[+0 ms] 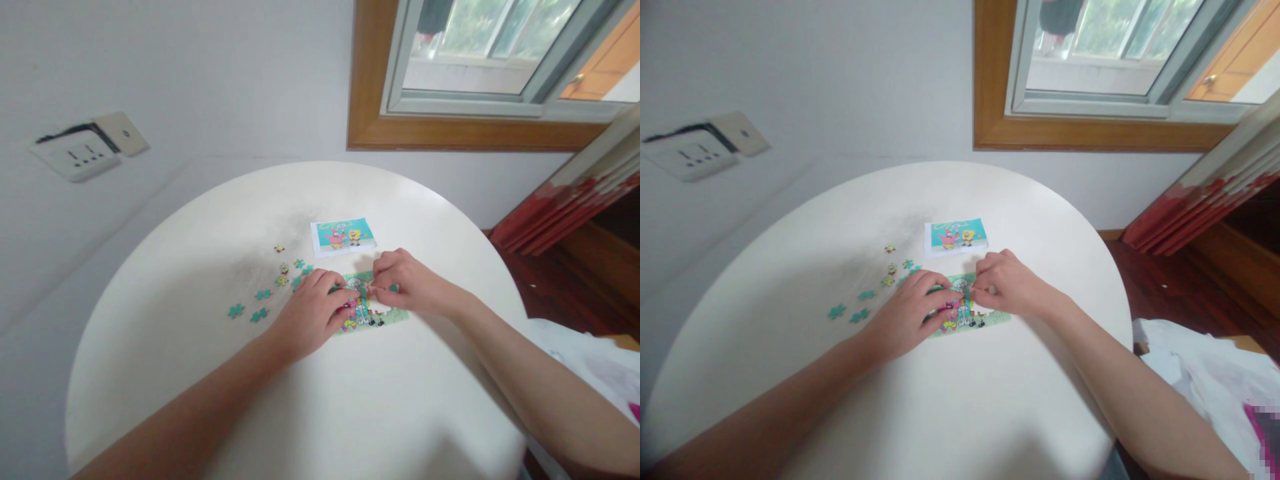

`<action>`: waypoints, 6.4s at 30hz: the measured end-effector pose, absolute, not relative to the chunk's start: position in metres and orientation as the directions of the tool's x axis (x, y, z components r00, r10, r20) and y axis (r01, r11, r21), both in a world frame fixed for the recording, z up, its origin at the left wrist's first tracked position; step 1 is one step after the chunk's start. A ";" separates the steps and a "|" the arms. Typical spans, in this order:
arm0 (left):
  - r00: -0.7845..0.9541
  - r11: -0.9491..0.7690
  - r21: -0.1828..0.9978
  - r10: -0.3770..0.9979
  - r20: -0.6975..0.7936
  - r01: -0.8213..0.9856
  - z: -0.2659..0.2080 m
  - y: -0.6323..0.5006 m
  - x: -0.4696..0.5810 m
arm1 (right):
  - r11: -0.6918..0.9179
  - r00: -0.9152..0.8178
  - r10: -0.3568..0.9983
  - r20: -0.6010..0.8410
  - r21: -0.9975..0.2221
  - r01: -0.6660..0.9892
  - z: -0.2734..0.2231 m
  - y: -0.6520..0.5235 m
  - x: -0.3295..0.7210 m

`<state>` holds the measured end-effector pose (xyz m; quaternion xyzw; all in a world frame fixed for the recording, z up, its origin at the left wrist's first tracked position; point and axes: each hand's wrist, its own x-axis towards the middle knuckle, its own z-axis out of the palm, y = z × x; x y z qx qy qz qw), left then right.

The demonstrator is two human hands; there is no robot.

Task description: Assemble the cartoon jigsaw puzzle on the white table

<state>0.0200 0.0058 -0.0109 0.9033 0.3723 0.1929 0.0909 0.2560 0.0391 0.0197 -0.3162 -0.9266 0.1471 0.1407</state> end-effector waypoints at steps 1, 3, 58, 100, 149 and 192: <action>0.649 -0.706 0.307 0.708 0.280 0.638 -0.011 0.006 0.020 | 0.756 -0.761 0.628 0.165 -0.362 0.545 0.020 0.039 0.256; 0.649 -0.706 0.308 0.708 0.279 0.638 -0.010 0.006 0.020 | 0.757 -0.763 0.625 0.162 -0.366 0.542 0.020 0.039 0.257; 0.361 -0.318 0.207 0.906 -0.220 0.925 0.048 0.022 -0.100 | 0.758 -0.666 0.650 0.366 -0.365 0.540 0.002 0.045 0.249; 0.547 -0.394 0.437 0.777 -0.312 0.809 0.038 0.019 -0.081 | 0.755 -0.804 0.579 0.135 -0.460 0.467 0.006 0.041 0.111; 0.682 -0.579 0.543 0.731 0.014 0.609 0.001 0.021 -0.007 | 0.790 -0.818 0.547 0.178 -0.432 0.434 0.011 0.006 0.222; 0.315 -0.228 0.342 0.922 -0.226 0.912 0.037 0.044 -0.114 | 0.741 -0.711 0.666 0.227 -0.320 0.591 0.004 -0.001 0.211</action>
